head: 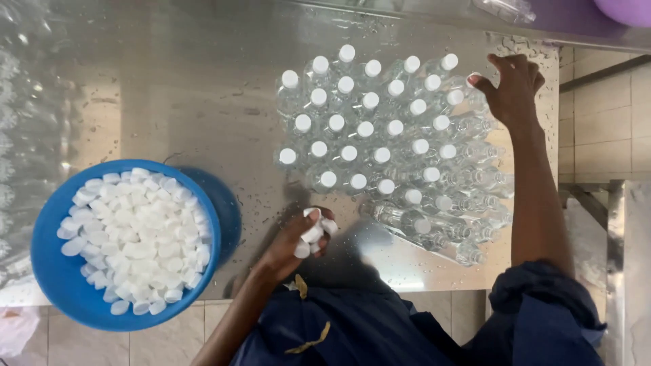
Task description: The person caps clear plastic bottles arranged on a stainless steel table using white bottle caps from a blue basin. They pick up caps and screw them onto the bottles, then move the capped bottles to the side.
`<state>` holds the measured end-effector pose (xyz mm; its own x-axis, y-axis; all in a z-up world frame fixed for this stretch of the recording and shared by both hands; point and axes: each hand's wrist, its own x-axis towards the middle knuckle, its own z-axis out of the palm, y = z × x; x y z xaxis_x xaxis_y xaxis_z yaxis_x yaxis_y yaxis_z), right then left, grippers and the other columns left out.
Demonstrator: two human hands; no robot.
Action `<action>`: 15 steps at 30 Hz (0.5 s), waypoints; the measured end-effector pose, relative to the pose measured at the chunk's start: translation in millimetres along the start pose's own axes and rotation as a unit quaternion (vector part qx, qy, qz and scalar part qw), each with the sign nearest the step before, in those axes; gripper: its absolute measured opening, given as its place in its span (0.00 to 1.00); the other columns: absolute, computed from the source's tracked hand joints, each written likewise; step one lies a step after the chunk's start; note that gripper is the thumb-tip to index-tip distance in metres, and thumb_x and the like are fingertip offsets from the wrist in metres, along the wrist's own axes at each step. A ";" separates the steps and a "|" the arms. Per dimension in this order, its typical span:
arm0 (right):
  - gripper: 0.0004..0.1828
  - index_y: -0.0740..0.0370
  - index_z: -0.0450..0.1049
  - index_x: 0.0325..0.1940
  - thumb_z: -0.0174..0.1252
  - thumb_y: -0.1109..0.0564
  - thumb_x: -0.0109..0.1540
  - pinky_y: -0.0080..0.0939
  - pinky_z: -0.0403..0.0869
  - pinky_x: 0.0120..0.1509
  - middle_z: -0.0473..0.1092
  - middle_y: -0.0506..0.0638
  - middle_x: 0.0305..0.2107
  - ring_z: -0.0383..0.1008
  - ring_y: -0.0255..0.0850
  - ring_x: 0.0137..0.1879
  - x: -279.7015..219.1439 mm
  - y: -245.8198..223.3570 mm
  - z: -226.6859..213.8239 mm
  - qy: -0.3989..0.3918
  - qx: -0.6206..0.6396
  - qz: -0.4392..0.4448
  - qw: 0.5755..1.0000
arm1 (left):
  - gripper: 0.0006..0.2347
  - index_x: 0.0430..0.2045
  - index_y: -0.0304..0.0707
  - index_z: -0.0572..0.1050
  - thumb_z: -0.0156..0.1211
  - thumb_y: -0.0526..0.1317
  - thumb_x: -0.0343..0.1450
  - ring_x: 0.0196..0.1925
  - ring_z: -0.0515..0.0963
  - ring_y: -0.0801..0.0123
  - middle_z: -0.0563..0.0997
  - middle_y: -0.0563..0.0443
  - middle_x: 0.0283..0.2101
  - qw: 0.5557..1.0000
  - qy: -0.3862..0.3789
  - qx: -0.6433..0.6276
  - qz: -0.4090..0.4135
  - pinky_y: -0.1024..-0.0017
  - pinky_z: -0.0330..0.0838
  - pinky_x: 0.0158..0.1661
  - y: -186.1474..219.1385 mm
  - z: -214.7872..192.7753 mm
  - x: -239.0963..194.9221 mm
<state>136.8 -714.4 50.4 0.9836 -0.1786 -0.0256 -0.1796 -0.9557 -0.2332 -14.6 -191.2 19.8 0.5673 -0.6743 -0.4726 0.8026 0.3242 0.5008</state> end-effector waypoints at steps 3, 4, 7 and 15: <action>0.27 0.61 0.72 0.74 0.62 0.50 0.72 0.61 0.48 0.85 0.61 0.63 0.69 0.53 0.66 0.78 -78.6 -106.4 -20.0 -0.038 0.071 -0.211 0.974 | 0.21 0.52 0.30 0.76 0.57 0.54 0.80 0.26 0.74 0.67 0.75 0.44 0.27 0.997 -0.052 -0.047 -0.018 0.69 0.69 0.25 -18.7 8.0 4.0; 0.27 0.61 0.72 0.74 0.62 0.50 0.72 0.61 0.48 0.85 0.61 0.63 0.69 0.53 0.66 0.78 -96.2 -152.0 -18.7 -0.041 0.067 -0.219 0.973 | 0.21 0.52 0.30 0.76 0.57 0.54 0.80 0.26 0.74 0.67 0.75 0.44 0.27 0.997 -0.051 -0.053 -0.011 0.69 0.69 0.25 -27.8 8.5 5.0; 0.29 0.49 0.76 0.72 0.56 0.37 0.71 0.64 0.51 0.84 0.67 0.55 0.65 0.54 0.59 0.79 -181.3 -235.6 -16.3 -0.287 0.197 -0.240 0.906 | 0.20 0.51 0.25 0.75 0.59 0.50 0.80 0.29 0.79 0.66 0.80 0.37 0.35 0.991 -0.112 -0.060 -0.048 0.69 0.72 0.23 -36.6 14.5 1.9; 0.14 0.50 0.81 0.55 0.61 0.45 0.71 0.44 0.79 0.62 0.79 0.46 0.51 0.82 0.42 0.58 -211.1 -227.6 8.8 -0.376 0.385 -0.161 0.827 | 0.25 0.60 0.30 0.72 0.67 0.48 0.73 0.27 0.72 0.73 0.79 0.46 0.40 0.976 -0.118 -0.113 -0.142 0.75 0.67 0.25 -29.7 37.7 -10.0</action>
<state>-29.7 -457.1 100.3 0.7624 0.5300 -0.3713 -0.1266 -0.4405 -0.8888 -51.1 -219.1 37.0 0.2790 -0.8837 -0.3758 0.9567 0.2221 0.1880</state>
